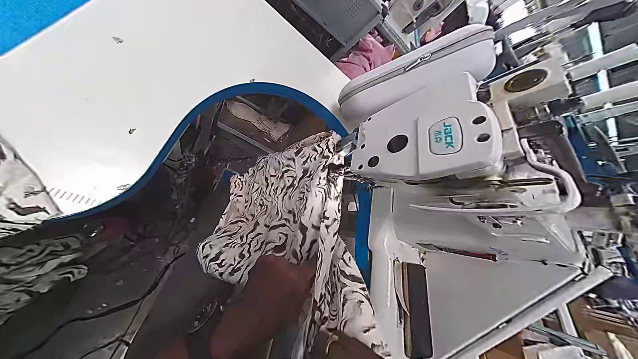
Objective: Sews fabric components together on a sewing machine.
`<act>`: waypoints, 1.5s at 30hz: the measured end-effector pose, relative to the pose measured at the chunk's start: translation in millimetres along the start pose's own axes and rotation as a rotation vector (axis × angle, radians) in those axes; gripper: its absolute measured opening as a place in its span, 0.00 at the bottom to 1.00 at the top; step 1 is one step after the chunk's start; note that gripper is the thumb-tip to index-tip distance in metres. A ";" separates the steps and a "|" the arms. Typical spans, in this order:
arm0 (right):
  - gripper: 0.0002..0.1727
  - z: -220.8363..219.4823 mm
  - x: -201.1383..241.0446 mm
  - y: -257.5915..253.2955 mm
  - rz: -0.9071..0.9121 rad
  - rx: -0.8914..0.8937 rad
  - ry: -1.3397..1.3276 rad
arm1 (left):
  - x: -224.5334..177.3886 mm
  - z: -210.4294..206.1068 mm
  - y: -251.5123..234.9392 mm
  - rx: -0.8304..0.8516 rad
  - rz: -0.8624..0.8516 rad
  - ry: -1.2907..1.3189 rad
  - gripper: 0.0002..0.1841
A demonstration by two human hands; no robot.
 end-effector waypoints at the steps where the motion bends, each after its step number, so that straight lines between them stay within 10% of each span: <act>1: 0.08 -0.9 0.3 0.3 -0.018 -0.015 0.021 | 1.1 -0.3 -1.9 0.013 0.001 0.011 0.11; 8: 0.08 -1.3 -4.1 -3.3 -0.079 -0.147 0.104 | 11.8 8.7 -19.4 0.246 0.089 0.253 0.09; 29: 0.20 -3.4 -71.2 -55.8 -0.025 -0.563 -0.158 | 40.5 -7.7 -39.3 -0.088 0.369 0.513 0.15; 36: 0.19 13.3 -117.2 -37.6 -0.162 -0.752 -0.241 | -11.7 -11.7 -116.3 0.785 0.232 -0.004 0.12; 40: 0.14 -36.2 -115.9 -30.5 -0.195 -0.704 -0.384 | -15.7 6.5 -65.1 0.352 0.391 0.041 0.35; 45: 0.06 -45.4 -53.9 -21.6 -0.091 -0.632 -0.603 | -6.7 -6.0 -21.4 0.024 0.290 0.237 0.09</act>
Point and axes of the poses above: each hand's wrist, its own y-axis away from the middle knuckle, its own z-axis out of the back of the hand, x = y × z, the point moved 2 cm from there along -y, towards the middle knuckle, and after that the axes turned 14 degrees about -z, right-handed, at the moved point
